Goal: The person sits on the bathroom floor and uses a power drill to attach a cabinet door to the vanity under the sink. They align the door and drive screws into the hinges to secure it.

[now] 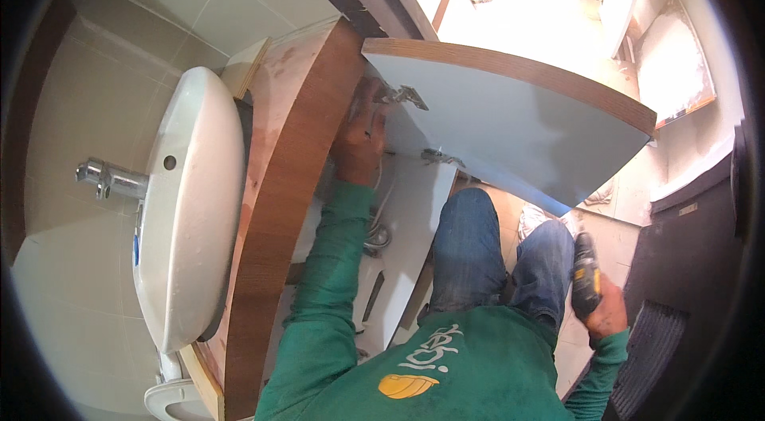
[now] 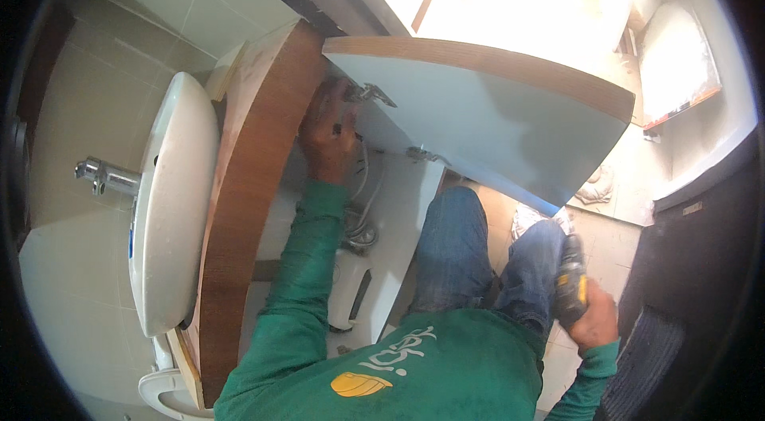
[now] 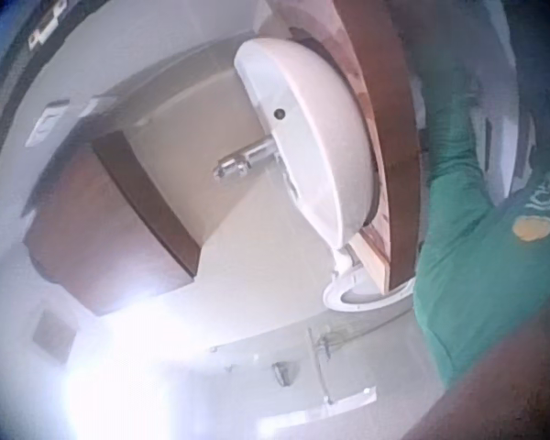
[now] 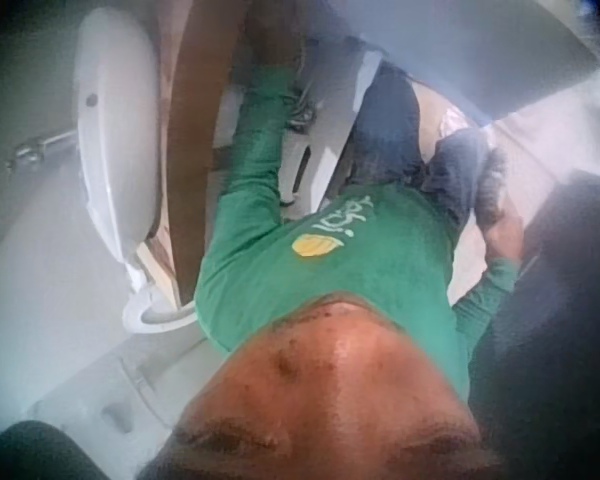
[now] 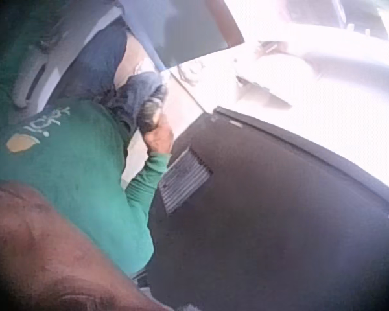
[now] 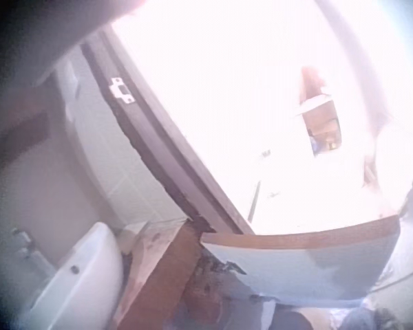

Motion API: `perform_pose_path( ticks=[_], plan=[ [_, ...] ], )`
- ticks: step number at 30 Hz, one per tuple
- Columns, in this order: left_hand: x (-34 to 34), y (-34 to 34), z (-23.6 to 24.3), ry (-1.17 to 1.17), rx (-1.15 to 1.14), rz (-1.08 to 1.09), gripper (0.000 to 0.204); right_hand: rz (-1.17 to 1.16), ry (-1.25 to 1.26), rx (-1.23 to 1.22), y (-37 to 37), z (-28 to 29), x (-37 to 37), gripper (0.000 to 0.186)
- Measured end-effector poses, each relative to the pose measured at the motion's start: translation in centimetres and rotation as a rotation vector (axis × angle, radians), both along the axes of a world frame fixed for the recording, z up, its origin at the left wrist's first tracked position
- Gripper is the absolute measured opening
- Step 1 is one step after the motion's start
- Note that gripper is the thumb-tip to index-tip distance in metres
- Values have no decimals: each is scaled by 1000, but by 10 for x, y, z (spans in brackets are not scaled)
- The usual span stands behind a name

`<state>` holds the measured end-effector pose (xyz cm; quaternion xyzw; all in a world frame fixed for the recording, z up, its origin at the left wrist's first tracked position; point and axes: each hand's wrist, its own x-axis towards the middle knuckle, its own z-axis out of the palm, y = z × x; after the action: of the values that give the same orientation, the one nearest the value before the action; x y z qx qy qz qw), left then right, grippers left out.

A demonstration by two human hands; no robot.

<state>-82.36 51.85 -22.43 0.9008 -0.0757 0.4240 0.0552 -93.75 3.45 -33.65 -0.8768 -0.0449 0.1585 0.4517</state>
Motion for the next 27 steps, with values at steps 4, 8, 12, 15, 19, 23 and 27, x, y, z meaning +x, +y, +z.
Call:
perform_pose_path(
  ticks=[4,8,12,15,19,23,27],
  plan=[
    [5,7,3,90,-99,-62,33,-199,-114,8,-20,-41,21,37],
    [7,4,10,144,-36,-14,46,-323,-119,35,-60,-155,32,36],
    [-7,1,0,80,-30,62,51,-408,-201,123,-66,-247,29,29],
    [-45,-19,-39,84,-206,308,51,-462,-194,150,-66,-283,15,28],
    [-108,-10,-169,368,-771,479,38,-513,-135,99,-55,-298,-8,32],
    [-96,4,-253,503,-866,488,23,-546,-156,107,-63,-312,-25,33],
    [-38,32,-298,464,-790,474,31,-549,-125,118,-70,-295,-43,39]
  ],
)
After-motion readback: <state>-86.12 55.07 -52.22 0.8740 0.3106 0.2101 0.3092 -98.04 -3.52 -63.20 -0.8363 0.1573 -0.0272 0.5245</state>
